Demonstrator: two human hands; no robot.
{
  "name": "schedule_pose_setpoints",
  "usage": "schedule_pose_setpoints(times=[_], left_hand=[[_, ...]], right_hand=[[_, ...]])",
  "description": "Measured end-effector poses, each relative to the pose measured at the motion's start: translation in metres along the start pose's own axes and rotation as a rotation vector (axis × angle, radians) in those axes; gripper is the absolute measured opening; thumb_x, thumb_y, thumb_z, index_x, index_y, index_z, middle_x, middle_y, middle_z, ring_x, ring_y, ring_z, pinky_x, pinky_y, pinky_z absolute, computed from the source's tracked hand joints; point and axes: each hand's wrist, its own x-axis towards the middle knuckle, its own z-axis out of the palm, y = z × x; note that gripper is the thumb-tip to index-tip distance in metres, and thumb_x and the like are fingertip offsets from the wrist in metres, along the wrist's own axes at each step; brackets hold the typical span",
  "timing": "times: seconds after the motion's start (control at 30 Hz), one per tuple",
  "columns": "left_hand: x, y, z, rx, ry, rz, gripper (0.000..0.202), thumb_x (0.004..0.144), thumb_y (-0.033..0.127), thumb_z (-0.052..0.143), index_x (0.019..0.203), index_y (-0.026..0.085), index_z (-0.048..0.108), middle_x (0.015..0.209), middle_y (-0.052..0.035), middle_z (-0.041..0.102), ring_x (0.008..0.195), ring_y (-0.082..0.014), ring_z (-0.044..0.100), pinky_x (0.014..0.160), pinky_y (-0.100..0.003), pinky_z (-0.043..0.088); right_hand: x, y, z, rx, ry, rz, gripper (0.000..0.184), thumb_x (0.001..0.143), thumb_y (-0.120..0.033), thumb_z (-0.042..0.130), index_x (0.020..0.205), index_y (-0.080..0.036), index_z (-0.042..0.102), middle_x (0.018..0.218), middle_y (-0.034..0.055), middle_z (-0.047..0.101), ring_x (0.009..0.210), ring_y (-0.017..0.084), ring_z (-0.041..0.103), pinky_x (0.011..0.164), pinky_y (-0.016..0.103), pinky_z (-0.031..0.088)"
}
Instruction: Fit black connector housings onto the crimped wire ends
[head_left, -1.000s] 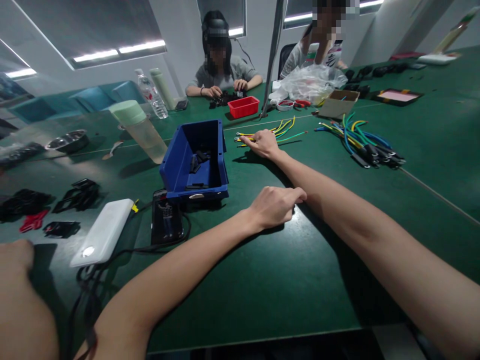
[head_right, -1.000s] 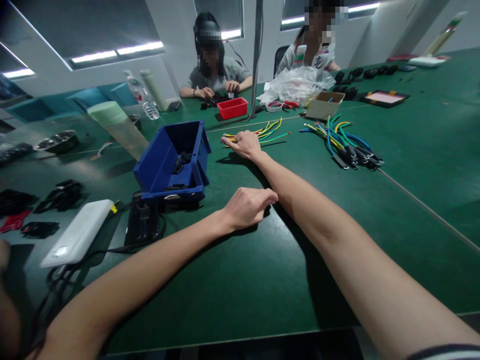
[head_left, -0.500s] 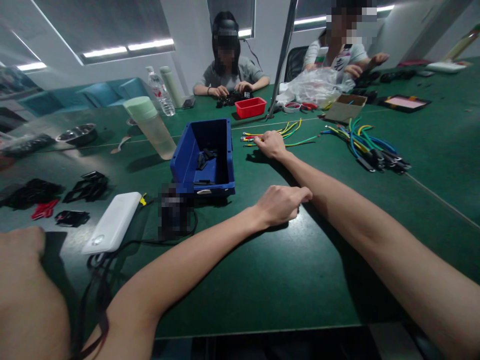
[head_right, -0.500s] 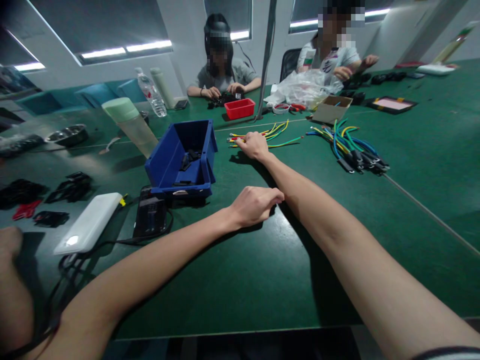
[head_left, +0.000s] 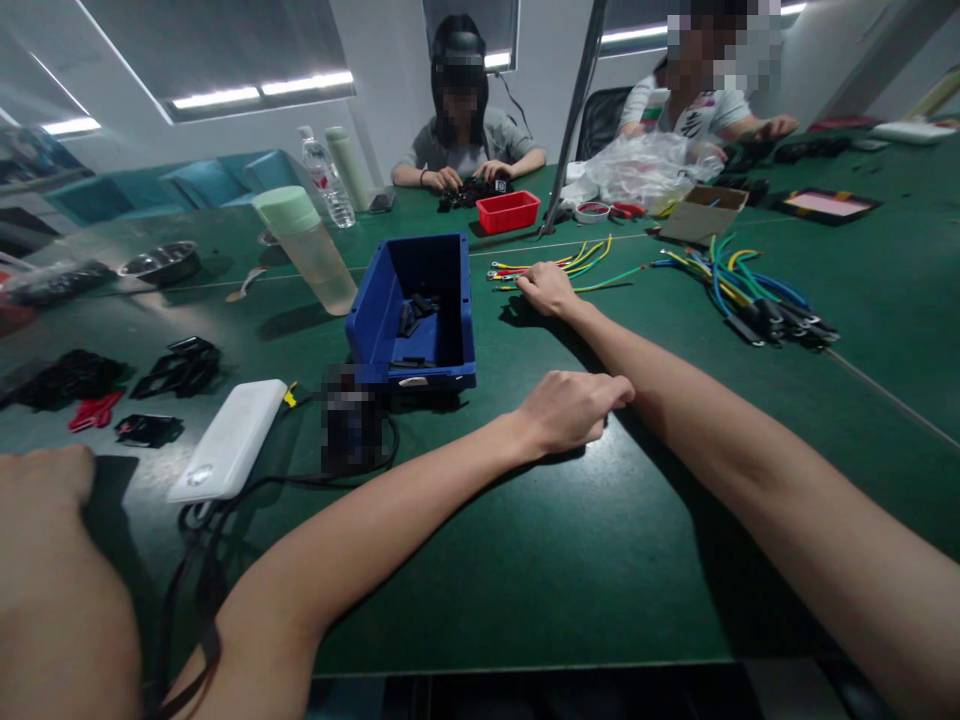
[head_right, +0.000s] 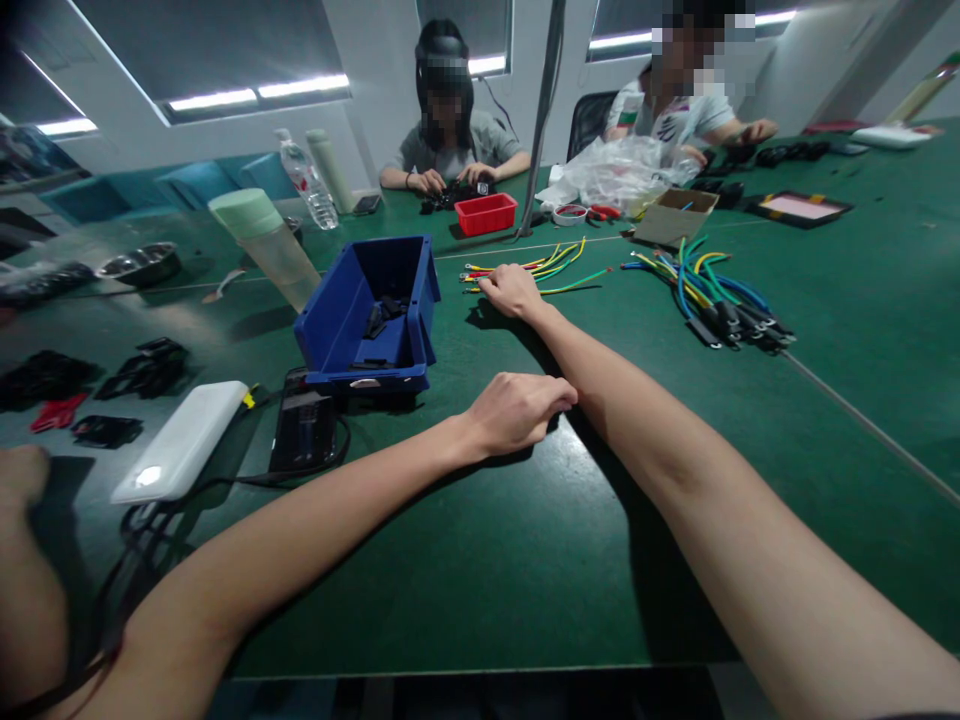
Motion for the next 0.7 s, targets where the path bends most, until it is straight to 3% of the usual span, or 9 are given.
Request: schedule_pose_setpoints(times=[0.33, 0.7], left_hand=[[-0.0004, -0.0003, 0.0026, 0.007, 0.007, -0.027, 0.018, 0.091, 0.016, 0.044, 0.102, 0.019, 0.058, 0.096, -0.0033, 0.072, 0.086, -0.0176, 0.067, 0.069, -0.027, 0.047], [-0.0014, 0.0025, 0.0002, -0.043, 0.047, -0.071, 0.015, 0.089, 0.018, 0.048, 0.099, 0.018, 0.059, 0.093, -0.0043, 0.072, 0.083, -0.0178, 0.067, 0.070, -0.029, 0.050]], right_hand=[[0.0005, 0.0010, -0.0007, 0.055, 0.018, 0.060, 0.041, 0.086, -0.041, 0.040, 0.057, -0.018, 0.057, 0.059, 0.0095, 0.059, 0.056, 0.020, 0.049, 0.059, 0.033, 0.034], [-0.0073, 0.0024, -0.0017, 0.056, 0.060, 0.158, 0.040, 0.088, -0.039, 0.041, 0.063, -0.016, 0.062, 0.068, 0.0155, 0.064, 0.068, 0.025, 0.058, 0.064, 0.033, 0.039]])
